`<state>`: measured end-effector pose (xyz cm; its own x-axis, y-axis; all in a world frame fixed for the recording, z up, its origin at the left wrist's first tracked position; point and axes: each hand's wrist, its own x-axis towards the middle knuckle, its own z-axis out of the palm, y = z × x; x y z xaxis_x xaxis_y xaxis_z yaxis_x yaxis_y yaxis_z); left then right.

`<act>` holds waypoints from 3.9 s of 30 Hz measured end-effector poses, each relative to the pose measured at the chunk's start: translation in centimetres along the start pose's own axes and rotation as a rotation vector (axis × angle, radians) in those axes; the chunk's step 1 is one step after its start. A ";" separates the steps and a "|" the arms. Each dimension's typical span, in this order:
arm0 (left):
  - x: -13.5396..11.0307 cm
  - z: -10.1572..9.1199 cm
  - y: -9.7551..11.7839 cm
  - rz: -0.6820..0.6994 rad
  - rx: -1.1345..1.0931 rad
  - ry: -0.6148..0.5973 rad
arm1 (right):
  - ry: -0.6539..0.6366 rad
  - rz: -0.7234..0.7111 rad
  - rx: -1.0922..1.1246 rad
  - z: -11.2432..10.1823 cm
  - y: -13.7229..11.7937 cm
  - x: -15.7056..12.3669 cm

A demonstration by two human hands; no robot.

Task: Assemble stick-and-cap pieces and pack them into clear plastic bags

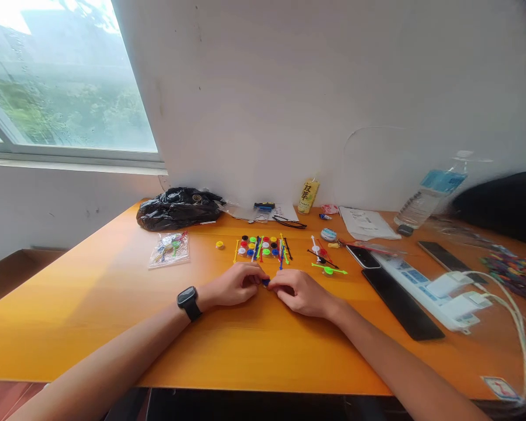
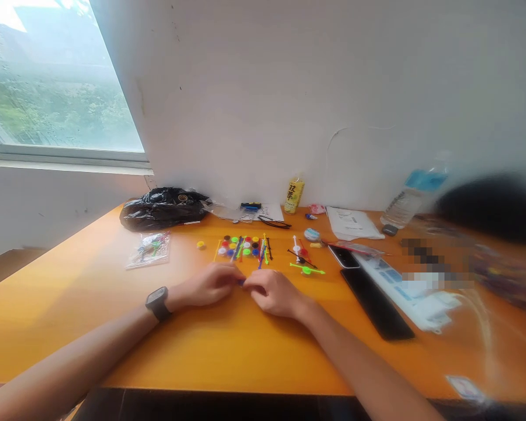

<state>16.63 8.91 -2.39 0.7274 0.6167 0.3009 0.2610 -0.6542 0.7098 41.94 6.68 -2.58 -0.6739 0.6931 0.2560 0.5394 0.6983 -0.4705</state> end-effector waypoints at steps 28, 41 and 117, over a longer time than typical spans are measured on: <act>-0.1 0.3 -0.2 0.049 0.028 -0.015 | 0.077 0.114 0.085 -0.7 0.7 0.1; -0.1 0.2 0.0 0.065 0.078 -0.015 | 0.069 0.181 0.239 -0.7 1.4 0.1; -0.3 1.0 -1.2 0.037 0.227 0.069 | 0.109 0.150 0.154 0.6 -0.3 0.2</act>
<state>16.75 9.06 -3.95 0.6961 0.6138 0.3724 0.3765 -0.7537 0.5387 41.34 6.54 -2.86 -0.5292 0.8079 0.2592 0.5402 0.5564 -0.6313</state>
